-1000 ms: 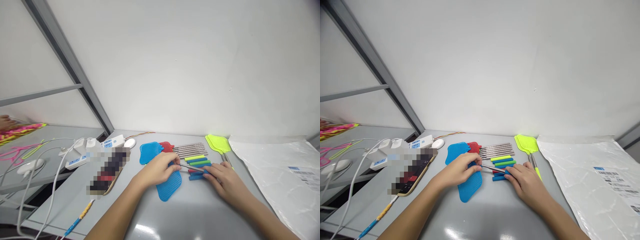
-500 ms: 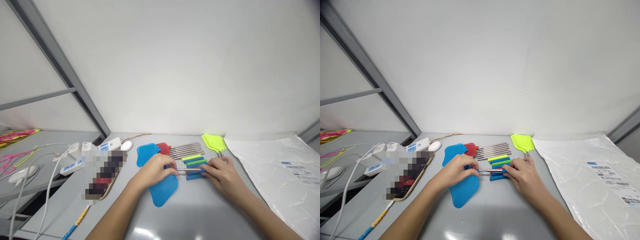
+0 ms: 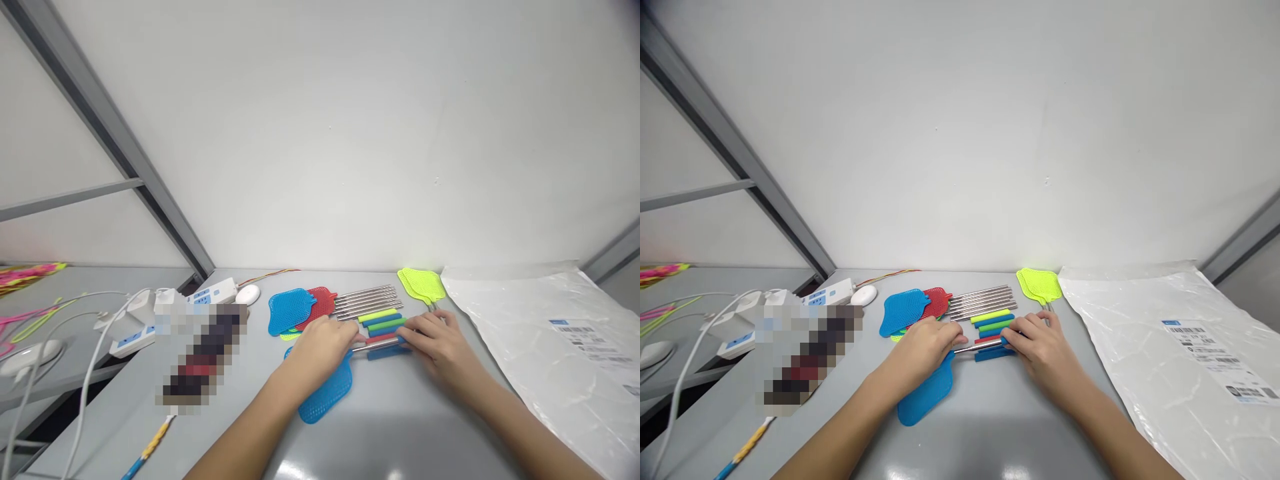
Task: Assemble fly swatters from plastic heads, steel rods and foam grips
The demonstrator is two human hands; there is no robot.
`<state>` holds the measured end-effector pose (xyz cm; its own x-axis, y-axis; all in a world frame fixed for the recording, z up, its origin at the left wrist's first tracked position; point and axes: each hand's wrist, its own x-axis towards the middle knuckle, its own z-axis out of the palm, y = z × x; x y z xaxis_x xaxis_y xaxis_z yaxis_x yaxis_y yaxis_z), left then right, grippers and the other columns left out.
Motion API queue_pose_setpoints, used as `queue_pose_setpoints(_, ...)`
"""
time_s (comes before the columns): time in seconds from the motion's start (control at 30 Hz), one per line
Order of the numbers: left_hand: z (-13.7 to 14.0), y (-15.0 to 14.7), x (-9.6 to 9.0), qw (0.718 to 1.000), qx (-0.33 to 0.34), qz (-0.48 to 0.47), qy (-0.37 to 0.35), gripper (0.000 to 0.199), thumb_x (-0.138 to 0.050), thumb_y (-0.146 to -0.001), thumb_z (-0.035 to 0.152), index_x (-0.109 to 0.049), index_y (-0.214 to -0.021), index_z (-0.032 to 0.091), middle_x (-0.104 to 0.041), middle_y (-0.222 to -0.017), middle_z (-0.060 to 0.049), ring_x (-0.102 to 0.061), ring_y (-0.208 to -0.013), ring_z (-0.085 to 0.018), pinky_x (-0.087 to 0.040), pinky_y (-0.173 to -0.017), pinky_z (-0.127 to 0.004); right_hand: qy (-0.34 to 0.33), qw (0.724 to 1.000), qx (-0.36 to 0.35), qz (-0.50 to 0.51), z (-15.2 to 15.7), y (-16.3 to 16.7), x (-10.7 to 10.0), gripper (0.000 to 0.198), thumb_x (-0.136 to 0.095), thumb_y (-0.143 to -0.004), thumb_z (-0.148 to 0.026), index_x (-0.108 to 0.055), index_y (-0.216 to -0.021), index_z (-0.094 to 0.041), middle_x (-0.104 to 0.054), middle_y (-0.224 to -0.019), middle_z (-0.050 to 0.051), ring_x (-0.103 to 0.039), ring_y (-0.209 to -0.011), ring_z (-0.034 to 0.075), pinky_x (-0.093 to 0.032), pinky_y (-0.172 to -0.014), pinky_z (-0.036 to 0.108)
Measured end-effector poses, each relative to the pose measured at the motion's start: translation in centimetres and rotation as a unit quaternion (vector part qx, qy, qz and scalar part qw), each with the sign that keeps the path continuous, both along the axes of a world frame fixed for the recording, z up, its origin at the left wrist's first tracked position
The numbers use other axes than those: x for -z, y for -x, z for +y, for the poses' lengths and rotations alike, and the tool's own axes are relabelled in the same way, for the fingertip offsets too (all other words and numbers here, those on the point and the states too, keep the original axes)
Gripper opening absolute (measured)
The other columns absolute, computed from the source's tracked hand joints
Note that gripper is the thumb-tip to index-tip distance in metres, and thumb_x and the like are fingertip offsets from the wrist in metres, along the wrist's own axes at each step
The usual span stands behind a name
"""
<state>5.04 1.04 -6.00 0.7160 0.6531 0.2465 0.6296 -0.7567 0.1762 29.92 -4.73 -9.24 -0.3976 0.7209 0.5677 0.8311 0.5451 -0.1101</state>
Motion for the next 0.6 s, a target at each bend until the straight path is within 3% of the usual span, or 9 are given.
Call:
queue_pose_setpoints(0.27, -0.2, -0.7, 1.1, 0.997, -0.046, -0.034, 0.054, 0.018, -0.043, -0.093, 0.023, -0.061, -0.097, 0.022, -0.071, -0.088, -0.007, -0.065, -0.076, -0.024, -0.034, -0.059, -0.028, 0.025, 0.997, -0.017, -0.067, 0.0, 0.0, 0.0, 0.028, -0.040, -0.090, -0.005, -0.058, -0.101, -0.024, -0.061, -0.089, 0.003, -0.050, -0.082, 0.017, -0.029, -0.082, 0.037)
queue_pose_setpoints(0.47, -0.2, -1.1, 1.3, 0.986, -0.136, -0.087, 0.049, 0.028, -0.036, -0.096, 0.038, -0.060, -0.089, 0.024, -0.068, -0.076, -0.006, -0.061, -0.066, -0.023, -0.029, -0.056, -0.028, 0.042, 0.997, -0.024, -0.061, -0.4, 0.7, -0.4, 0.019, -0.043, -0.094, -0.016, -0.058, -0.103, -0.022, -0.058, -0.084, 0.003, -0.047, -0.079, 0.017, -0.030, -0.080, 0.036)
queue_pose_setpoints(0.6, 0.1, -1.2, 1.2, 0.981, -0.154, -0.102, 0.050, 0.030, -0.033, -0.096, 0.038, -0.058, -0.087, 0.024, -0.067, -0.075, -0.004, -0.059, -0.065, -0.021, -0.029, -0.056, -0.027, 0.044, 0.997, -0.020, -0.054, -0.5, 0.9, -0.2, 0.019, -0.043, -0.094, -0.017, -0.059, -0.104, -0.022, -0.058, -0.085, 0.003, -0.048, -0.080, 0.017, -0.031, -0.078, 0.034)
